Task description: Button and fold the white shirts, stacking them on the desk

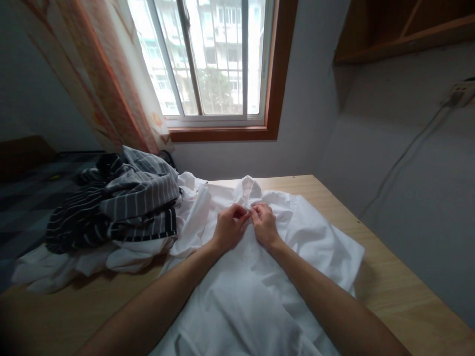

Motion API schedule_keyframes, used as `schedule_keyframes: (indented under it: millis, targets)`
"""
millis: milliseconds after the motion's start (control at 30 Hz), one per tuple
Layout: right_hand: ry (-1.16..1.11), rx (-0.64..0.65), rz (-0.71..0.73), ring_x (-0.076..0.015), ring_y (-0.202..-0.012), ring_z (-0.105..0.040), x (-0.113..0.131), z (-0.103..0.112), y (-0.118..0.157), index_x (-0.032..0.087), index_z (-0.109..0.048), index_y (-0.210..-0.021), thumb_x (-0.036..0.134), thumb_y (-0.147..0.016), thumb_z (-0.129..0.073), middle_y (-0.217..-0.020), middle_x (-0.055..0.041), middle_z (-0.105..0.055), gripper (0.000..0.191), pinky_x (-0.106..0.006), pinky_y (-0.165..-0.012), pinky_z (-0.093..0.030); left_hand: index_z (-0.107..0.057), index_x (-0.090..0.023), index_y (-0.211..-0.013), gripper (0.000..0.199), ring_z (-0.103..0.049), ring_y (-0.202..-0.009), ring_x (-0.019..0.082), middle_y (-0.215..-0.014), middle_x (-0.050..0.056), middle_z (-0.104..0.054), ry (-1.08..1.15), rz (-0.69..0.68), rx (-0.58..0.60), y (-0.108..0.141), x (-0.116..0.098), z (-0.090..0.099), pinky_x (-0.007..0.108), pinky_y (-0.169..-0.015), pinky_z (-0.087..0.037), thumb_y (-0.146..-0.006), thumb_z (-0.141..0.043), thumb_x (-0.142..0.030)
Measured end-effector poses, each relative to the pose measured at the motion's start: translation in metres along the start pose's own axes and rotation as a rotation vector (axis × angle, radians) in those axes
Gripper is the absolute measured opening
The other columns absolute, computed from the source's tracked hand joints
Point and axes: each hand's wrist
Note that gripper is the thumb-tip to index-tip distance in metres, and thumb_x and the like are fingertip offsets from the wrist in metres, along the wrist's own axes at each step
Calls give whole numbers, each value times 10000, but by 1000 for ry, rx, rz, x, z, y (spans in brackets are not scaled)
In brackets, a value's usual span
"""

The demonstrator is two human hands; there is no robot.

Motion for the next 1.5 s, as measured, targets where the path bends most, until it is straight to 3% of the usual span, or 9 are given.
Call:
schedule_keyframes:
  millis: [167, 333, 500, 633, 767, 900, 1000, 1100, 1500]
  targets:
    - [-41, -126, -47, -237, -934, -555, 0, 2, -3, 200, -572, -808, 450, -856, -499, -962, -88, -601, 265, -405, -906, -416, -521, -176, -671, 166, -559, -637, 114, -671, -21, -586, 293, 181, -190, -15, 10, 1, 220, -626, -466, -704, -684, -178]
    - [-125, -292, -97, -212, -823, -549, 5, 11, -8, 195, -545, -868, 501, -862, -486, -827, -39, -586, 311, -350, -795, -443, -535, -183, -800, 99, -585, -668, 133, -723, -2, -590, 133, 218, -462, -20, 18, 13, 243, -651, -470, -795, -622, -231]
    - [-234, -321, -56, -183, -760, -541, 14, 14, -12, 198, -546, -846, 505, -870, -503, -800, -15, -570, 311, -314, -740, -441, -598, -187, -818, 93, -567, -742, 164, -818, 33, -625, -200, -45, -106, -5, 4, 7, 275, -694, -450, -773, -662, -236]
    - [-257, -277, -31, -198, -856, -577, 12, 15, -18, 192, -569, -919, 465, -876, -503, -912, -47, -623, 284, -337, -810, -450, -639, -185, -718, 49, -553, -681, 148, -738, 17, -644, -253, -6, 88, -3, 3, 1, 270, -684, -424, -763, -636, -165]
    - [-79, -226, 28, -249, -1049, -560, 8, 20, -17, 181, -570, -1079, 341, -847, -499, -1114, -111, -619, 290, -415, -921, -421, -665, -168, -667, 73, -520, -577, 121, -615, -7, -625, -41, 158, 73, -9, 12, 2, 246, -595, -395, -729, -662, -206]
    - [269, -233, 239, -269, -1076, -524, 17, 21, -4, 212, -607, -971, 300, -832, -539, -1035, -89, -613, 178, -447, -974, -352, -651, -153, -634, 147, -474, -512, 101, -539, -23, -576, 285, 283, 11, -11, 17, 1, 223, -514, -374, -671, -701, -286]
    - [391, -113, 285, -263, -1010, -538, 24, 17, 5, 221, -630, -904, 309, -841, -574, -973, -71, -615, 122, -422, -916, -354, -651, -146, -640, 176, -459, -474, 88, -513, -28, -555, 444, 343, 25, -11, 18, 0, 212, -474, -356, -651, -705, -313]
    - [437, -11, 244, -262, -961, -543, 25, 12, 8, 220, -640, -893, 313, -835, -604, -953, -67, -631, 115, -410, -873, -353, -656, -143, -646, 189, -462, -462, 85, -503, -28, -547, 479, 368, 40, -11, 18, 0, 209, -460, -351, -642, -706, -326]
    - [383, 46, 128, -247, -886, -568, 18, 9, 7, 215, -646, -782, 323, -874, -573, -848, -52, -666, 160, -393, -822, -366, -675, -152, -656, 132, -501, -490, 98, -544, -17, -598, 397, 315, 40, -10, 18, -1, 215, -488, -397, -670, -683, -284]
Point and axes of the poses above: each hand's wrist, its own y-axis away from the middle knuckle, its own z-axis out of the back of the hand, x = y × z
